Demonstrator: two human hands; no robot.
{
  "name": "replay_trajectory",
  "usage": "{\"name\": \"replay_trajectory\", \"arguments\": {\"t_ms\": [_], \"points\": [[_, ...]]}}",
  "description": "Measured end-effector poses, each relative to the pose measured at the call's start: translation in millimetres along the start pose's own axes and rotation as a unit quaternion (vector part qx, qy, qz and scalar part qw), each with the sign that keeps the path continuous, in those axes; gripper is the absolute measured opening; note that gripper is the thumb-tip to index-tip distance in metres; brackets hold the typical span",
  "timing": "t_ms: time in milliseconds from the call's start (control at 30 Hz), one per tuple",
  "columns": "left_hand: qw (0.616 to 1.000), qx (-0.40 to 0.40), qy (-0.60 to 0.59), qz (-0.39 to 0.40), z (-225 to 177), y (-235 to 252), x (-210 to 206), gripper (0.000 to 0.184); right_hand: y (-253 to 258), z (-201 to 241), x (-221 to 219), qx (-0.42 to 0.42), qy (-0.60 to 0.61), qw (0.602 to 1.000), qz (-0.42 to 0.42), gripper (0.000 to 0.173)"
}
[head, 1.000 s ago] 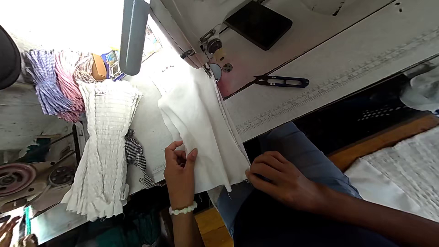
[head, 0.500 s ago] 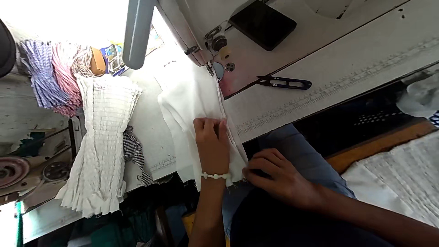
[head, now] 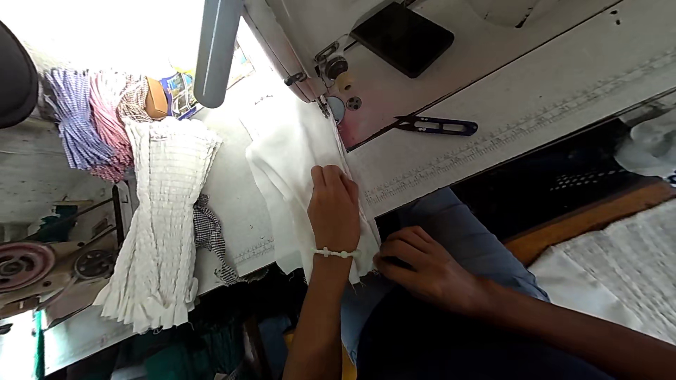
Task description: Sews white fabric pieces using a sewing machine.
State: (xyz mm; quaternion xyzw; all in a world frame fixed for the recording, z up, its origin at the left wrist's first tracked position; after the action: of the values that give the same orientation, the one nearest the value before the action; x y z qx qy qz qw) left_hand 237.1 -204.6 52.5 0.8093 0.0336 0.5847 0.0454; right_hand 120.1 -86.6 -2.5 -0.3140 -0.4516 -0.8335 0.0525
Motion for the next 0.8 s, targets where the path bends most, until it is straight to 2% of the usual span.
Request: {"name": "replay_trajectory", "arguments": {"t_ms": [67, 133, 200, 267, 333, 367, 467, 600, 667, 800], "points": [[0.995, 0.011, -0.102, 0.011, 12, 1, 1, 0.015, 0, 1, 4, -0.001, 0.004, 1.000, -0.006, 0.014], [0.990, 0.020, -0.141, 0.007, 20, -1, 1, 0.016, 0, 2, 8, 0.003, 0.012, 1.000, -0.014, 0.013], [0.992, -0.009, -0.129, -0.001, 20, -5, 0, 0.017, 1, 3, 10, 0.007, 0.014, 1.000, -0.017, 0.012], [0.995, -0.038, -0.097, -0.004, 17, -7, 1, 0.025, 1, 3, 10, 0.005, 0.011, 1.000, -0.015, 0.012], [0.997, -0.032, -0.074, -0.002, 14, -7, 2, 0.038, 0, 3, 8, 0.000, 0.005, 1.000, -0.009, 0.014], [0.997, -0.020, -0.073, 0.004, 13, -6, 2, 0.039, 0, 3, 7, -0.003, 0.002, 1.000, -0.004, 0.014], [0.994, -0.005, -0.105, 0.015, 18, -3, 3, 0.025, 2, 2, 9, -0.003, -0.001, 1.000, 0.002, 0.014], [0.990, -0.003, -0.138, 0.006, 29, -3, 7, 0.018, 4, 4, 12, 0.000, 0.002, 1.000, -0.003, 0.013], [0.993, -0.006, -0.118, 0.007, 29, -2, 9, 0.016, 4, 4, 12, 0.001, 0.005, 1.000, -0.003, 0.013], [0.995, 0.009, -0.072, 0.068, 18, 1, 14, 0.015, 4, 6, 7, 0.008, 0.010, 1.000, -0.005, 0.014]]}}
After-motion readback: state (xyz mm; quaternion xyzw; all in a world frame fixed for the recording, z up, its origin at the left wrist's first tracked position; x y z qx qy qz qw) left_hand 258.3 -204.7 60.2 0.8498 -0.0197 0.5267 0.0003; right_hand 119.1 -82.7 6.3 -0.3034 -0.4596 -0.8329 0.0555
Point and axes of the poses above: each hand's wrist, its own y-axis towards the middle knuckle, its own x-axis out of the back of the hand, z = x × y, the point moved 3 cm from there along y, towards the middle knuckle, and after that the axes turned 10 degrees about x, right-handed, at the moved point
